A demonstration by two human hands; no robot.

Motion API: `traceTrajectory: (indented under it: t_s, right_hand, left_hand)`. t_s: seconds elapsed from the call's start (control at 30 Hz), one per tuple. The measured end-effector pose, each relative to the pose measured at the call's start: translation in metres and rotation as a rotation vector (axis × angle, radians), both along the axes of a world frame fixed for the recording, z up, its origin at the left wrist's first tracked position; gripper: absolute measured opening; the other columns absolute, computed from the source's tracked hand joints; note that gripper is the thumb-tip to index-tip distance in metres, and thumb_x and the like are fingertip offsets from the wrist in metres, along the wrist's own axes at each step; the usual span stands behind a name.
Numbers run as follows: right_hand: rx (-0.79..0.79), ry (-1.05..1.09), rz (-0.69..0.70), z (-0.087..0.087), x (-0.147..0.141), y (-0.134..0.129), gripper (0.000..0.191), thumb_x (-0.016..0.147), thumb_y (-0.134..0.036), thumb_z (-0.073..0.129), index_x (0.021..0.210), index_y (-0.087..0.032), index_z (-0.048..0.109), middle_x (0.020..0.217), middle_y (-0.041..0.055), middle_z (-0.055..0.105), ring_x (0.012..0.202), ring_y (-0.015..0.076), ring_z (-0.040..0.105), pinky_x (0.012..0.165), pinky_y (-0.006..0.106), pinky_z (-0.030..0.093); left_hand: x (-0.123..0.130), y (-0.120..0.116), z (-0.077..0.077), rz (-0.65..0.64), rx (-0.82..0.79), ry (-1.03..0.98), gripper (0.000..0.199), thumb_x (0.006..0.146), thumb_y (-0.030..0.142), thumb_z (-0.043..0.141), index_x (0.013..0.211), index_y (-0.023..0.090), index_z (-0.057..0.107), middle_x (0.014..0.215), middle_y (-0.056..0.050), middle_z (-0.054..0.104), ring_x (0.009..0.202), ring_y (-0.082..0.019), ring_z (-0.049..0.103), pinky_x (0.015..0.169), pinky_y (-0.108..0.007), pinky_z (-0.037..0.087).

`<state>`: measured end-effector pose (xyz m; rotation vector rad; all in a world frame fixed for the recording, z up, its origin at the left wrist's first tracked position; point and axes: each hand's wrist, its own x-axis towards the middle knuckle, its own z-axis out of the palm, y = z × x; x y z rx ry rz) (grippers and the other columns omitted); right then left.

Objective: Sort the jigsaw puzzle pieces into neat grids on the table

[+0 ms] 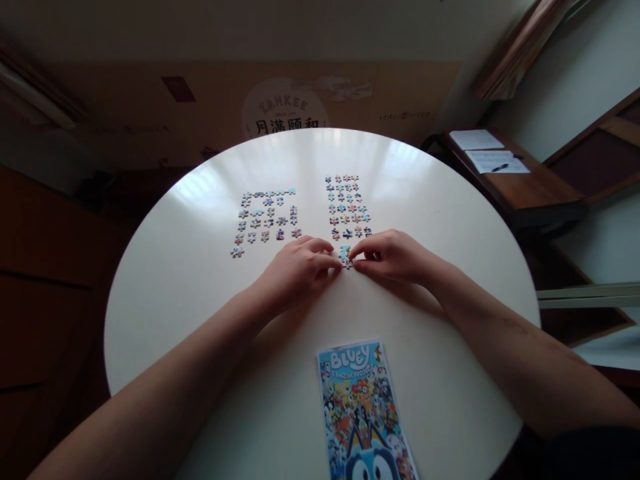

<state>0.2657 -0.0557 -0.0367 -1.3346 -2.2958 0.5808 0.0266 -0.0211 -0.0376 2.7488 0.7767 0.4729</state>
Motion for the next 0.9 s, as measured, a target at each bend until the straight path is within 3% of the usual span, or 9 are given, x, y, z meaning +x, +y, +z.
traceTrajectory:
  t_s: [0.33,0.63,0.9]
  right_hand:
    - [0.014,0.036,-0.022,-0.003,-0.001,0.002,0.018,0.082,-0.022,0.062,0.094,-0.024,0.076,0.075,-0.0007,0.070,0.067,0.0117,0.060,0.065,0.024,0.042]
    - [0.013,0.028,0.032,0.003,-0.009,0.002,0.015,0.081,-0.026,0.066,0.094,-0.027,0.076,0.067,-0.0027,0.067,0.060,0.0104,0.057,0.059,0.023,0.041]
    - [0.000,0.013,0.013,0.002,-0.012,0.002,0.015,0.083,-0.025,0.063,0.093,-0.027,0.075,0.071,-0.0017,0.068,0.062,0.0116,0.059,0.061,0.023,0.042]
  left_hand:
    - [0.000,0.000,-0.001,-0.005,-0.019,-0.020,0.023,0.091,0.026,0.055,0.099,0.031,0.076,0.107,-0.004,0.068,0.097,-0.020,0.059,0.090,-0.039,0.046]
    - [-0.003,-0.014,0.016,-0.010,-0.025,0.050,0.018,0.095,0.022,0.049,0.101,0.021,0.066,0.105,-0.006,0.066,0.101,-0.021,0.057,0.091,-0.040,0.047]
    - [-0.005,-0.017,0.021,-0.004,-0.039,0.093,0.013,0.093,0.021,0.051,0.099,0.019,0.062,0.104,-0.006,0.065,0.102,-0.022,0.057,0.092,-0.040,0.047]
